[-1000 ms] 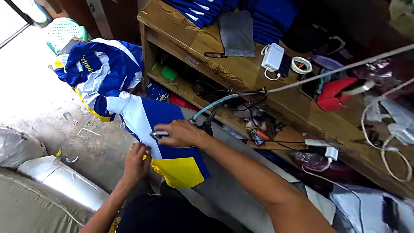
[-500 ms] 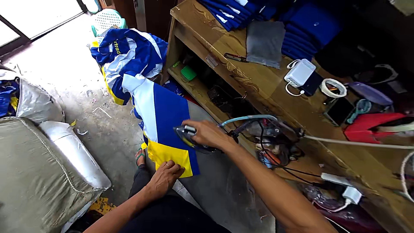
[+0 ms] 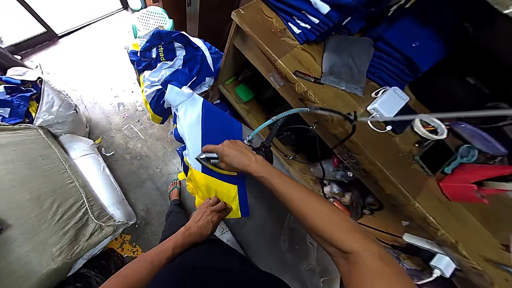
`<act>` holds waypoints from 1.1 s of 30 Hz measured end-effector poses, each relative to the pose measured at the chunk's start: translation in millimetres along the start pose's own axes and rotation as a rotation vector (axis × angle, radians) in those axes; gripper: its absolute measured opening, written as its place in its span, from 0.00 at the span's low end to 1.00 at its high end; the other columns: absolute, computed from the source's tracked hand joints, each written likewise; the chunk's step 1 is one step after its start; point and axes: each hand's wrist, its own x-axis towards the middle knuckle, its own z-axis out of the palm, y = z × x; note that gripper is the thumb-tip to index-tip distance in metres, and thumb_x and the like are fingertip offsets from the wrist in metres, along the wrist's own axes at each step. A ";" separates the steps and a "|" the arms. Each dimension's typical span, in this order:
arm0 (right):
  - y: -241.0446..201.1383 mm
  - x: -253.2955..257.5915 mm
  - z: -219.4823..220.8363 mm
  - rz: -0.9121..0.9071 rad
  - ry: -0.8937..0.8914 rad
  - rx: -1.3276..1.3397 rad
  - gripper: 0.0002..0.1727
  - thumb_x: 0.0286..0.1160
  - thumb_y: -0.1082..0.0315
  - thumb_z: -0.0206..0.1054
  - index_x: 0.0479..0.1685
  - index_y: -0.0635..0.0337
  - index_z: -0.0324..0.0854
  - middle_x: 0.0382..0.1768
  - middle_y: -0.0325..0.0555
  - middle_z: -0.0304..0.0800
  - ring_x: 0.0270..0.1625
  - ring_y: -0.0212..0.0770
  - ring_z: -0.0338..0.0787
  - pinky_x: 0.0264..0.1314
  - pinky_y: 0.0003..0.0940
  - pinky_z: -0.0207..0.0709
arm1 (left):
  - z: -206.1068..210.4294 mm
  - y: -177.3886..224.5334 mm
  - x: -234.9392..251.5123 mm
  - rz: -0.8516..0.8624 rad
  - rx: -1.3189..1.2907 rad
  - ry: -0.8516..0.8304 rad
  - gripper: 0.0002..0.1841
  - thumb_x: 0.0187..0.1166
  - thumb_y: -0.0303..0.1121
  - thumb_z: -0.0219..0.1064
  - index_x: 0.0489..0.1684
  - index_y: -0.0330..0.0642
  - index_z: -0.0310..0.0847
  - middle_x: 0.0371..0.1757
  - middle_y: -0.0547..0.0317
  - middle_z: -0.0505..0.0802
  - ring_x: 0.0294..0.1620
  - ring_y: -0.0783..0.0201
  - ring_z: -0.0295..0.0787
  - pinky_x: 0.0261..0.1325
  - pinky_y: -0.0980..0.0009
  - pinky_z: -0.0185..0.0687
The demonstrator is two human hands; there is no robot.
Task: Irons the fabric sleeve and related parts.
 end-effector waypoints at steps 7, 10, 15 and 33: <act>23.0 -41.9 13.8 0.414 0.157 0.212 0.25 0.72 0.65 0.69 0.72 0.39 0.80 0.36 0.53 0.92 0.38 0.58 0.93 0.37 0.63 0.82 | -0.9 -2.7 3.7 0.028 0.031 -0.005 0.17 0.82 0.25 0.59 0.61 0.50 0.89 0.54 0.58 0.92 0.58 0.54 0.87 0.56 0.61 0.85; 42.5 -60.6 19.1 0.636 0.317 0.310 0.25 0.68 0.67 0.74 0.69 0.47 0.82 0.42 0.56 0.93 0.43 0.60 0.93 0.43 0.66 0.83 | -13.0 0.5 17.2 0.003 0.037 -0.109 0.14 0.82 0.28 0.59 0.56 0.47 0.90 0.51 0.55 0.92 0.56 0.51 0.88 0.54 0.56 0.84; 30.2 -102.6 38.9 0.744 0.209 0.388 0.27 0.73 0.61 0.71 0.75 0.44 0.77 0.51 0.56 0.93 0.54 0.58 0.93 0.56 0.63 0.82 | -11.5 -9.3 50.8 0.037 0.039 -0.046 0.22 0.82 0.39 0.66 0.75 0.52 0.82 0.64 0.52 0.90 0.66 0.47 0.85 0.61 0.52 0.83; 101.2 33.1 -44.5 0.626 0.401 0.412 0.32 0.85 0.40 0.60 0.69 0.60 0.81 0.52 0.64 0.91 0.57 0.64 0.91 0.60 0.66 0.80 | -16.2 -19.8 9.6 0.153 -0.136 -0.247 0.11 0.84 0.36 0.64 0.51 0.46 0.92 0.52 0.55 0.93 0.56 0.52 0.90 0.56 0.57 0.86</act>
